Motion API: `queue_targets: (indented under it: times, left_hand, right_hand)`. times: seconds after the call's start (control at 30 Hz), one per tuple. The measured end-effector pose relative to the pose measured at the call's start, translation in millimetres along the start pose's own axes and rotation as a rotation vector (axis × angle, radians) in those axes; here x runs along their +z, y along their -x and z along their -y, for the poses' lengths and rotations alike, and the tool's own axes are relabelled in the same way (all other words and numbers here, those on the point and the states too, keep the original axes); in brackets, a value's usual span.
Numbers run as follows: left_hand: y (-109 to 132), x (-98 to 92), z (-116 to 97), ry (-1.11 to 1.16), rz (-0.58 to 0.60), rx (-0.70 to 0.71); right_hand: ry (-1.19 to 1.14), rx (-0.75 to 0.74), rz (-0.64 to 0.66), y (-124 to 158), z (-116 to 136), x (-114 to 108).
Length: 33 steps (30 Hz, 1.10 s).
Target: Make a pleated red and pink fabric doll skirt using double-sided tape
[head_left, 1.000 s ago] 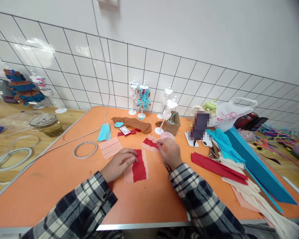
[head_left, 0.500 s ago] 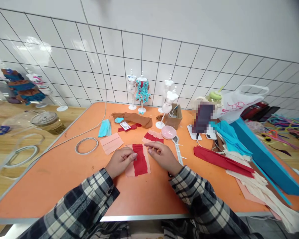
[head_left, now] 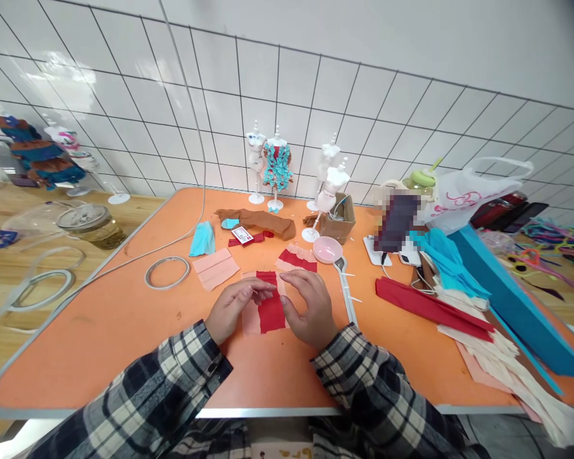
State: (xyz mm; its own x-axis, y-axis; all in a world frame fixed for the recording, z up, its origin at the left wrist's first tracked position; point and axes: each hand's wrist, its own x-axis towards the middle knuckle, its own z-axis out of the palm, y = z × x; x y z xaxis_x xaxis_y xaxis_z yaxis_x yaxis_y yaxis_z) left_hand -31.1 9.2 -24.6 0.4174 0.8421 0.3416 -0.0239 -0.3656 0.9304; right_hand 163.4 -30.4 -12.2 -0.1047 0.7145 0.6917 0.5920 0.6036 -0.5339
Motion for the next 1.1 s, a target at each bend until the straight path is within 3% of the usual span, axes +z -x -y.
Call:
queue_targets:
  times: [0.1,0.3,0.6,0.83,1.0,1.1]
  left_hand:
    - [0,1.6,-1,-0.019,0.068,0.050]
    - [1,0.9,3,0.010,0.076,0.123]
    - [1,4.7,1,-0.019,0.146,0.162]
    - [0,0.9,-1,-0.326,0.244,0.186]
    - [-1,1.9,-3,-0.382,0.250,0.117]
    - [-4,1.3,0,-0.567,0.184,0.052]
  right_hand:
    - [0.149,-0.082,-0.073,3,-2,1]
    - [0.399,-0.198,-0.190,8,-4,4]
    - [0.398,-0.122,-0.117,8,-3,4]
    - [0.050,0.156,0.008,4,-10,7]
    - [-0.405,0.584,0.079,5,-29,11]
    - [-0.682,0.786,0.133,6,-41,8]
